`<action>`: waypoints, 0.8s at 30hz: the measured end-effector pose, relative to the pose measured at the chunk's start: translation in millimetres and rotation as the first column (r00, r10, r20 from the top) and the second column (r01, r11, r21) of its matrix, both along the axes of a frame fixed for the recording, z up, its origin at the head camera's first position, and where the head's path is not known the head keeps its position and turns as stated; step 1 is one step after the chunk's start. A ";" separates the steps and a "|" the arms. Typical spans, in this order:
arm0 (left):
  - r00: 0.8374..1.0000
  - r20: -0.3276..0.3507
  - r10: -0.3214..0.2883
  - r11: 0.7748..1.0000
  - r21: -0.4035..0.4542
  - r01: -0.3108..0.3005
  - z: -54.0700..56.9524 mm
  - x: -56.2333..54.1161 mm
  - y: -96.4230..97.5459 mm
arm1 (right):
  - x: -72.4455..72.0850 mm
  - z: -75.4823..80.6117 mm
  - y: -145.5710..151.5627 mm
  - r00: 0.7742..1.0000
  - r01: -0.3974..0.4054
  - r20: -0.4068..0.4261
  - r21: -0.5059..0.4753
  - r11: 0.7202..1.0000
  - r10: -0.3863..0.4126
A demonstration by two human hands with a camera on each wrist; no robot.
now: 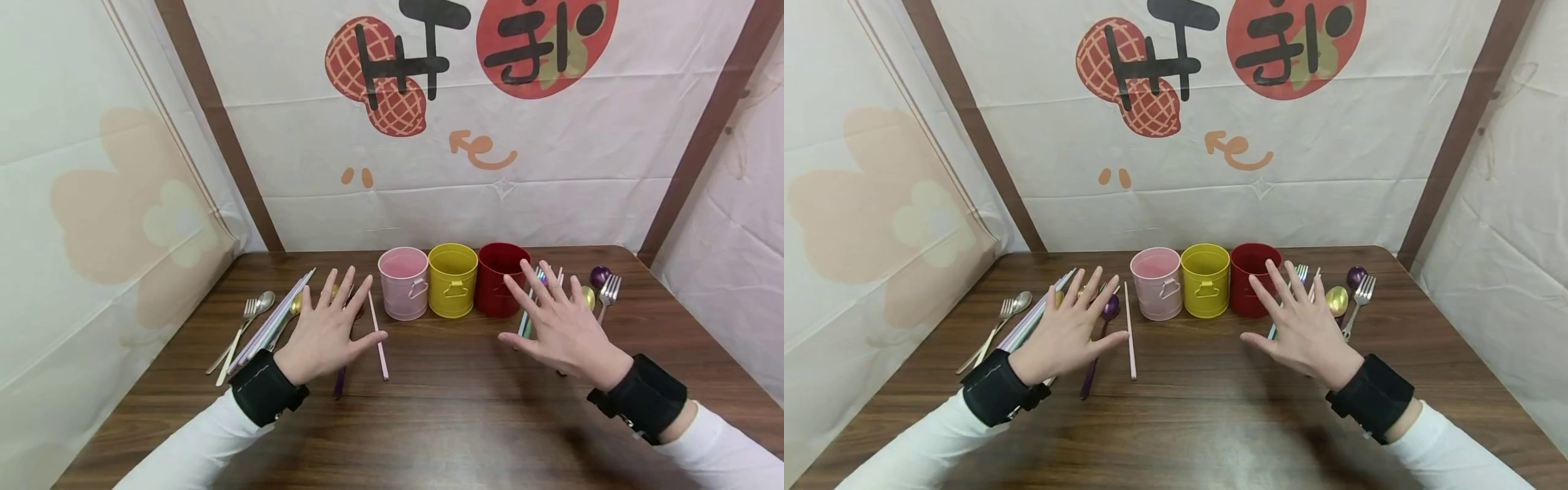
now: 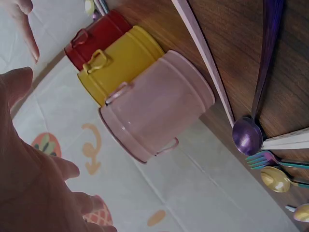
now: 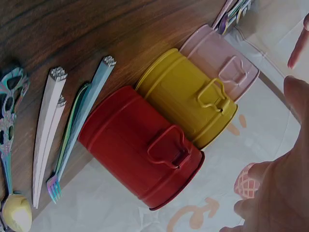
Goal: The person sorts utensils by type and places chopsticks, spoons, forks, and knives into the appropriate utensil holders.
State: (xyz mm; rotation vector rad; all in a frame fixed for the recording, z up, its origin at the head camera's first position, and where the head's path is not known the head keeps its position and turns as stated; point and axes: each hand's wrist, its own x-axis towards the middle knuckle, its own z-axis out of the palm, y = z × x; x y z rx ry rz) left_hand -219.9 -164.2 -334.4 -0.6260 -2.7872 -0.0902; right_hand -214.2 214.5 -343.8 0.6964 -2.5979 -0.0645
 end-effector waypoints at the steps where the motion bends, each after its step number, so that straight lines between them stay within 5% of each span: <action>1: 1.000 0.003 0.001 1.000 0.006 -0.001 0.4 -2.4 0.2 | -1.0 1.3 0.5 1.000 0.013 0.008 0.002 1.000 -0.013; 7: 0.999 0.024 -0.021 0.996 0.084 0.019 1.8 -27.9 2.1 | -12.8 7.1 8.2 0.990 0.105 0.093 -0.005 0.994 -0.104; 14: 0.994 0.065 -0.091 0.971 0.226 0.074 2.5 -71.6 10.3 | -40.1 -1.8 26.7 0.974 0.171 0.158 -0.027 0.985 -0.165; 19: 0.977 0.158 -0.145 0.930 0.359 0.080 3.2 -99.1 19.4 | -62.4 -11.8 37.0 0.952 0.213 0.239 -0.069 0.975 -0.191; 24: 0.936 0.273 -0.222 0.866 0.497 0.061 -1.9 -115.1 26.5 | -83.9 -21.3 39.1 0.924 0.240 0.335 -0.135 0.961 -0.184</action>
